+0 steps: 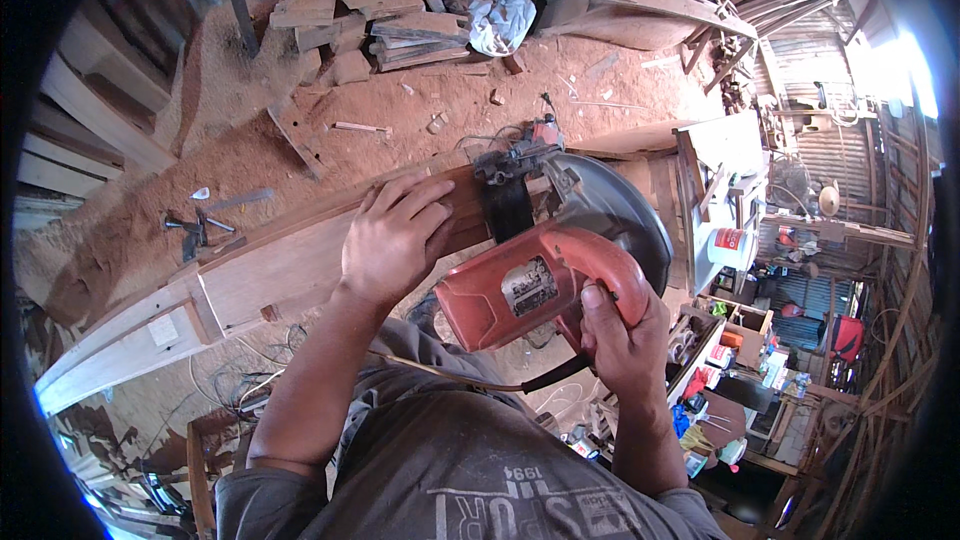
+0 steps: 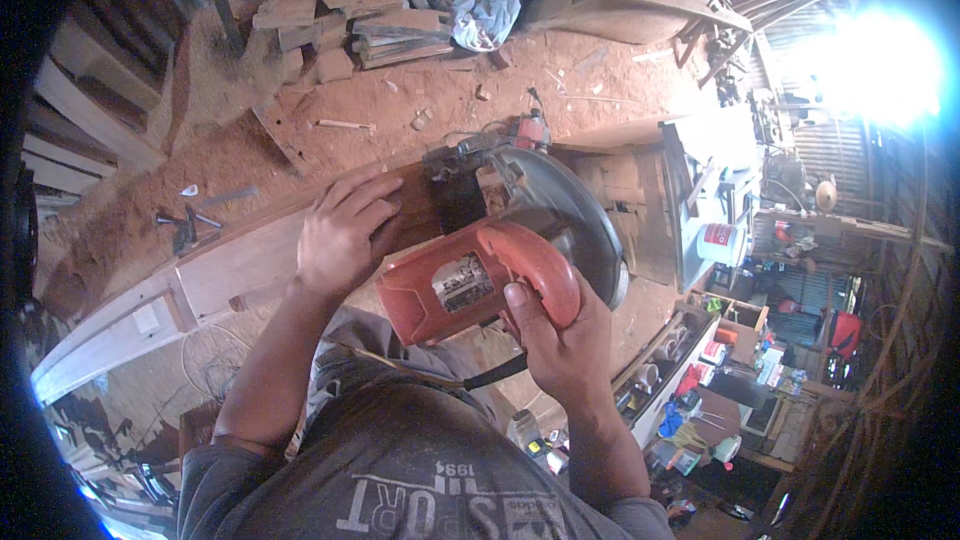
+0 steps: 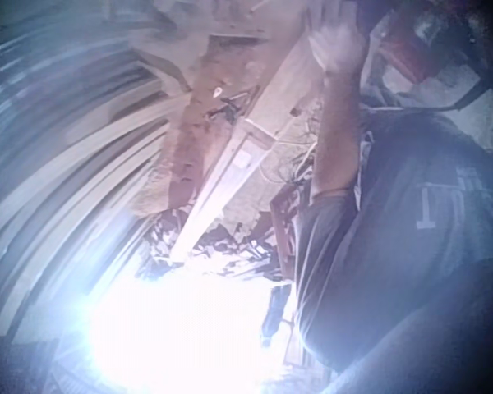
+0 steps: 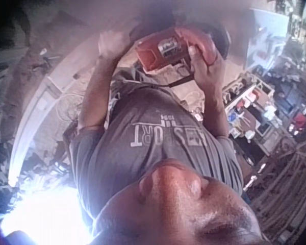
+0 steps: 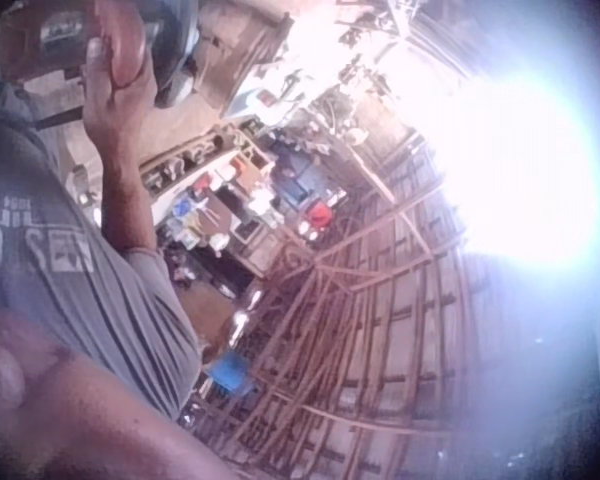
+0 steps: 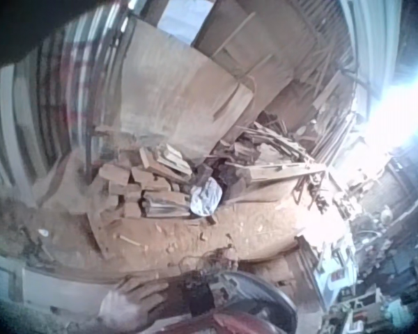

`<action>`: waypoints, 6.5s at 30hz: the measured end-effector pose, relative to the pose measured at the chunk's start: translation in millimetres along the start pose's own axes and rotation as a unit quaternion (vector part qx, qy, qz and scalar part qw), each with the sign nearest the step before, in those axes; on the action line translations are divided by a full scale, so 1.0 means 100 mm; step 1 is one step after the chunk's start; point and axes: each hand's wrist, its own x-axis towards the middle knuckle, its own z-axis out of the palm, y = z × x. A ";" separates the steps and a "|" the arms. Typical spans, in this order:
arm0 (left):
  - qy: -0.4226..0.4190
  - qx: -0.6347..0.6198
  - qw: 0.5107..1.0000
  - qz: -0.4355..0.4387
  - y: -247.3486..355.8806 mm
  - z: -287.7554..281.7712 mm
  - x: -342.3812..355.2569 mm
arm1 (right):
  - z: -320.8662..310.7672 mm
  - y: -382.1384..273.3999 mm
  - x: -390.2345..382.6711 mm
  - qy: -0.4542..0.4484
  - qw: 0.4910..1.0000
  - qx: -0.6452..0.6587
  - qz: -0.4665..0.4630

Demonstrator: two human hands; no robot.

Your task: The person measures and marks a wooden plank using a square and pencil, then cuts it with a circular saw. The person repeats this process to produce several smaller pieces of wood.

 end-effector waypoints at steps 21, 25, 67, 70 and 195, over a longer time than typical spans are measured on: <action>-0.017 0.008 1.000 -0.006 0.01 -0.01 0.02 | -0.09 0.12 0.08 -0.036 0.999 -0.012 -0.010; -0.014 0.011 1.000 0.003 0.00 -0.02 0.03 | -0.08 0.09 0.09 -0.039 0.999 -0.001 -0.005; -0.017 0.014 1.000 0.007 0.01 -0.04 0.05 | -0.12 0.15 0.17 -0.059 0.998 -0.005 -0.027; -0.026 0.014 1.000 0.002 0.01 -0.05 0.04 | -0.09 0.11 0.16 -0.049 0.999 0.005 -0.011; -0.041 0.011 0.999 -0.017 0.00 -0.01 -0.04 | -0.08 -0.03 0.12 -0.050 0.997 0.041 0.033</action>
